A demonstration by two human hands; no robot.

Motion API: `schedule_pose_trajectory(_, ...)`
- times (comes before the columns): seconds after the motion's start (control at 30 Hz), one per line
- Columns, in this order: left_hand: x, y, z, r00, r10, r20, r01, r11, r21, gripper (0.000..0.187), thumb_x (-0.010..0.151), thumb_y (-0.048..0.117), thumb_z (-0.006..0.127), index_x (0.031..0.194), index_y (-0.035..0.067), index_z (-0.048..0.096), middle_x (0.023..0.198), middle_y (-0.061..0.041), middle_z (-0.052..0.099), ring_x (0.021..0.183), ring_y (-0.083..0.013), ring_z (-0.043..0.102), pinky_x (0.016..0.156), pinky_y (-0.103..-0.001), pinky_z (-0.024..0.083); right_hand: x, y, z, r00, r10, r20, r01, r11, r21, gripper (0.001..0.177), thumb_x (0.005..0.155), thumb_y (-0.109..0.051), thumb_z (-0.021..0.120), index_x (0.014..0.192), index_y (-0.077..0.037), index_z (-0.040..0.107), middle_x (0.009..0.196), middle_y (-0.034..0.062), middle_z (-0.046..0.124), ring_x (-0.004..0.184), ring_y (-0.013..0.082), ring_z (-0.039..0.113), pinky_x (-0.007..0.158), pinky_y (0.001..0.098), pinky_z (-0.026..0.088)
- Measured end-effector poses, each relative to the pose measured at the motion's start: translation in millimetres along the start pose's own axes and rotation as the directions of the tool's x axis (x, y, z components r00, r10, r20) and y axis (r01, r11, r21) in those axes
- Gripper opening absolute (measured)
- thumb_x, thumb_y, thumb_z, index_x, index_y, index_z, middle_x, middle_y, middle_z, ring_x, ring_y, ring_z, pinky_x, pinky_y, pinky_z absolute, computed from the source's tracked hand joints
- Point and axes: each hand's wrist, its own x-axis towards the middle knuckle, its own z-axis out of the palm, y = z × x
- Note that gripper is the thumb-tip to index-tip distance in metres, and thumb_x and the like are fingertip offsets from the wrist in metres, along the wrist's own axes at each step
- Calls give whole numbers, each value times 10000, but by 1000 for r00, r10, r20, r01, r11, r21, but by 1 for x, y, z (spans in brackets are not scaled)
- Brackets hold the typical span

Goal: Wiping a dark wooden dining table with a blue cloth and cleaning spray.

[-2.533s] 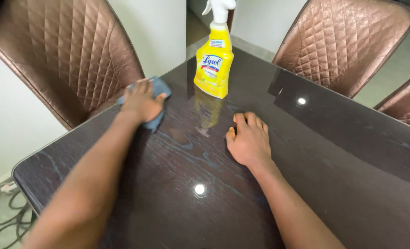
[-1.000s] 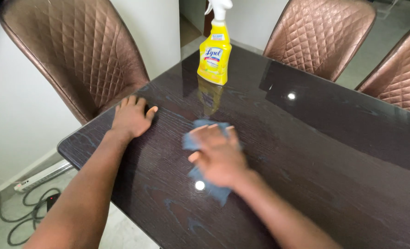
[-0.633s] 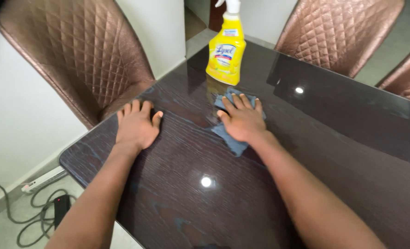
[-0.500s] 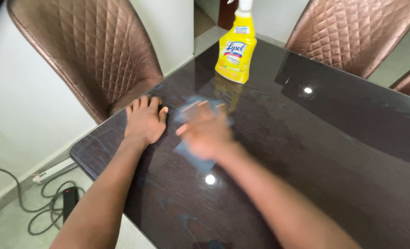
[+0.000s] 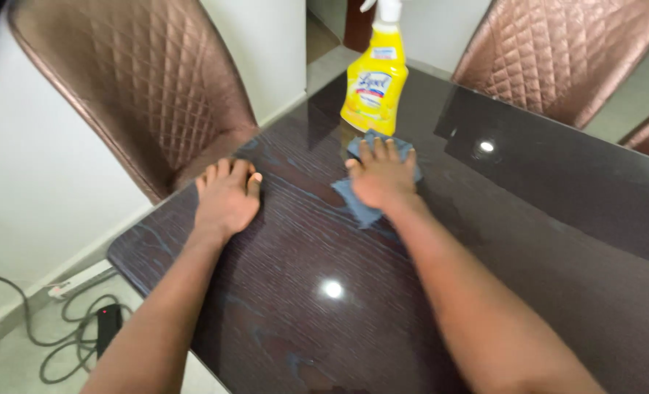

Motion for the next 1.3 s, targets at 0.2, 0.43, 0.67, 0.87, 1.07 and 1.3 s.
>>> schedule_pose_trajectory(0.2,6,-24,15,997,-72,-25,67,985,-158,306,1046,342,501,1160,108,662,1247,-149,621,1237,-362,531,1091,-538,341,-28,-152,28,932,-363,2,362,930,58,660,993,-465,400,1553,-114,399,1605,129,384,1503,306,294,1193,660,138)
schedule_pose_trajectory(0.43,-1,-13,4,1000,3,-17,-5,995,-101,303,1026,341,525,1146,102,666,1224,-166,620,1213,-385,540,1037,-541,369,-43,36,-36,986,-164,19,165,982,-97,578,991,-548,459,1431,-185,549,1482,135,539,1409,299,465,1100,596,351)
schedule_pose_trajectory(0.67,1,-1,6,1000,19,15,-20,993,118,384,1020,393,550,1190,56,623,1277,-200,578,1248,-405,488,1054,-560,341,-41,178,-26,931,362,45,-350,922,-167,675,1002,-564,287,1558,-189,362,1634,123,292,1515,339,226,1143,689,133)
schedule_pose_trajectory(0.87,1,0,5,1000,5,11,-7,989,150,395,1013,402,551,1196,60,621,1284,-198,581,1263,-400,487,1057,-554,344,-49,-15,-11,990,131,55,-122,982,-146,671,1024,-555,288,1531,-143,442,1649,138,328,1540,348,263,1167,734,125)
schedule_pose_trajectory(1.07,4,-14,13,999,46,-17,-43,991,130,369,1023,377,553,1205,65,627,1267,-191,608,1239,-388,527,1034,-532,380,-91,-56,-8,961,-275,25,275,961,11,648,1002,-521,314,1529,-160,423,1607,136,339,1502,341,260,1183,685,110)
schedule_pose_trajectory(1.3,-1,-7,7,999,53,6,-54,988,146,388,1047,407,560,1195,57,633,1277,-200,601,1261,-393,513,1054,-536,370,-107,179,-74,940,329,94,-315,939,-137,514,1019,-455,376,1453,-296,602,1564,97,503,1449,320,452,1166,578,348)
